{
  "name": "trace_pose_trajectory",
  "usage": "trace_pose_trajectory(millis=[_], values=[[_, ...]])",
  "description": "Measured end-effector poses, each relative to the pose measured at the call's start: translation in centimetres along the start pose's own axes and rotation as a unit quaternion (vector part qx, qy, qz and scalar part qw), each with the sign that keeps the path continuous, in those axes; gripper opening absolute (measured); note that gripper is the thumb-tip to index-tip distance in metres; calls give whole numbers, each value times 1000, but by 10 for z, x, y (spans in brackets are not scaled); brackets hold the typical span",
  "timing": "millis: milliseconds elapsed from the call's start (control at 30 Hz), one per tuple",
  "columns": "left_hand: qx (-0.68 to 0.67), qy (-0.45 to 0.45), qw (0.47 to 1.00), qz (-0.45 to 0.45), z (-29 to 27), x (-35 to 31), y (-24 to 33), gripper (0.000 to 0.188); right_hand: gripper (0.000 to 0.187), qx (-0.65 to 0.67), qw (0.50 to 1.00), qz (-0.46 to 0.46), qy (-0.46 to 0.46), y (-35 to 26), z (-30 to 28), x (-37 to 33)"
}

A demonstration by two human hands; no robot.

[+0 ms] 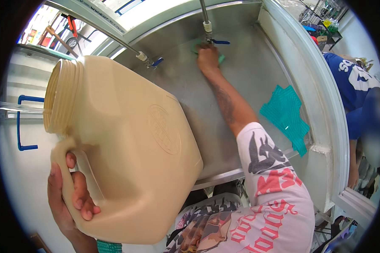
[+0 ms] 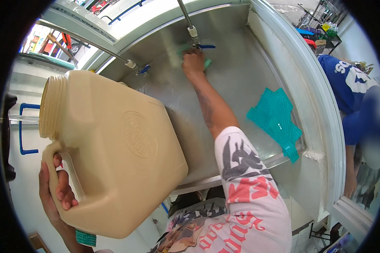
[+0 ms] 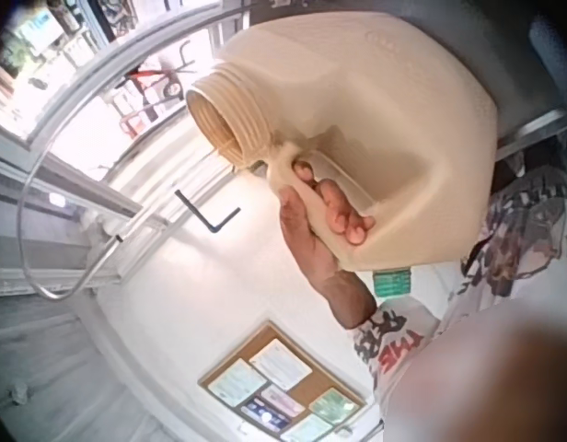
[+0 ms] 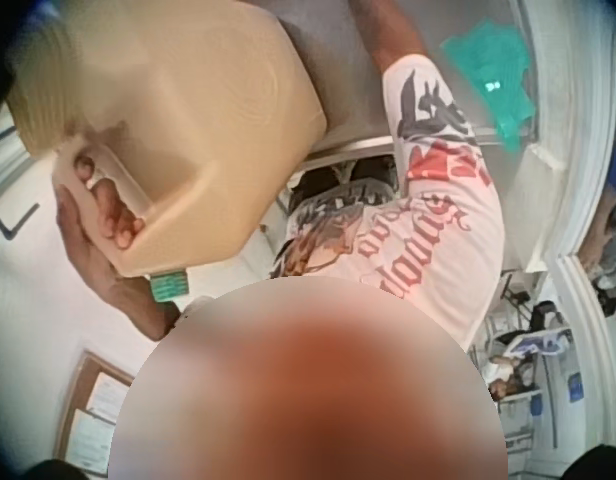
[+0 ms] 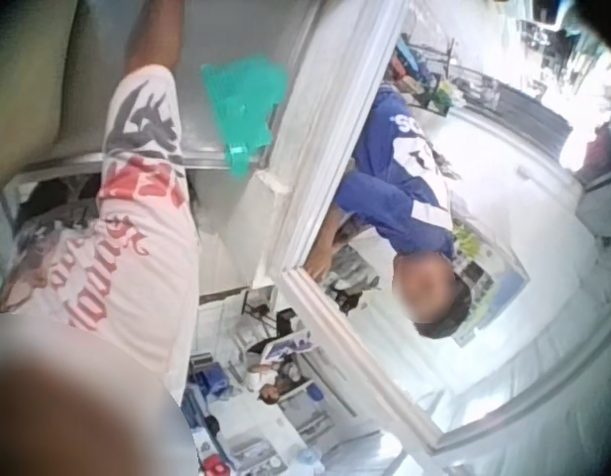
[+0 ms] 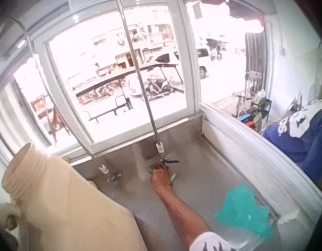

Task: The person wipes a large beige plastic container with a cloth, then uses a heat gun to soften and attach green plastic pieces to the container's spout and base. The person repeatedly wipes the container and the surrounding stainless steel counter while another person stands nearby.

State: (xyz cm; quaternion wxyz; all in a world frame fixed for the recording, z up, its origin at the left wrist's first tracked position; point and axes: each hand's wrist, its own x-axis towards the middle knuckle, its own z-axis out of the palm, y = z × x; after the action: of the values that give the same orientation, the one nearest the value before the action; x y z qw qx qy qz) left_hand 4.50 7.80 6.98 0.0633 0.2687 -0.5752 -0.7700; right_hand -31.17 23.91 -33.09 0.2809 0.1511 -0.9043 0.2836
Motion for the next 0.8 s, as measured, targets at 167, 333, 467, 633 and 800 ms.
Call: trace_pose_trajectory(millis=[167,333,467,633,800], values=[[-9,-37,999,-8,-9,8,-1,39,47,178,944,-182,-209,-18,1,-31],[56,-118,991,6,-21,23,3,39,52,198,925,-181,-268,-33,-48,-94],[55,-170,984,9,-35,36,8,39,52,218,927,-139,-270,-46,-104,-146],[34,-344,938,-16,-39,58,5,32,54,183,946,-138,-231,-71,-160,-242],[84,-440,894,-26,-42,72,13,36,52,150,959,-105,-215,-95,-196,-283]])
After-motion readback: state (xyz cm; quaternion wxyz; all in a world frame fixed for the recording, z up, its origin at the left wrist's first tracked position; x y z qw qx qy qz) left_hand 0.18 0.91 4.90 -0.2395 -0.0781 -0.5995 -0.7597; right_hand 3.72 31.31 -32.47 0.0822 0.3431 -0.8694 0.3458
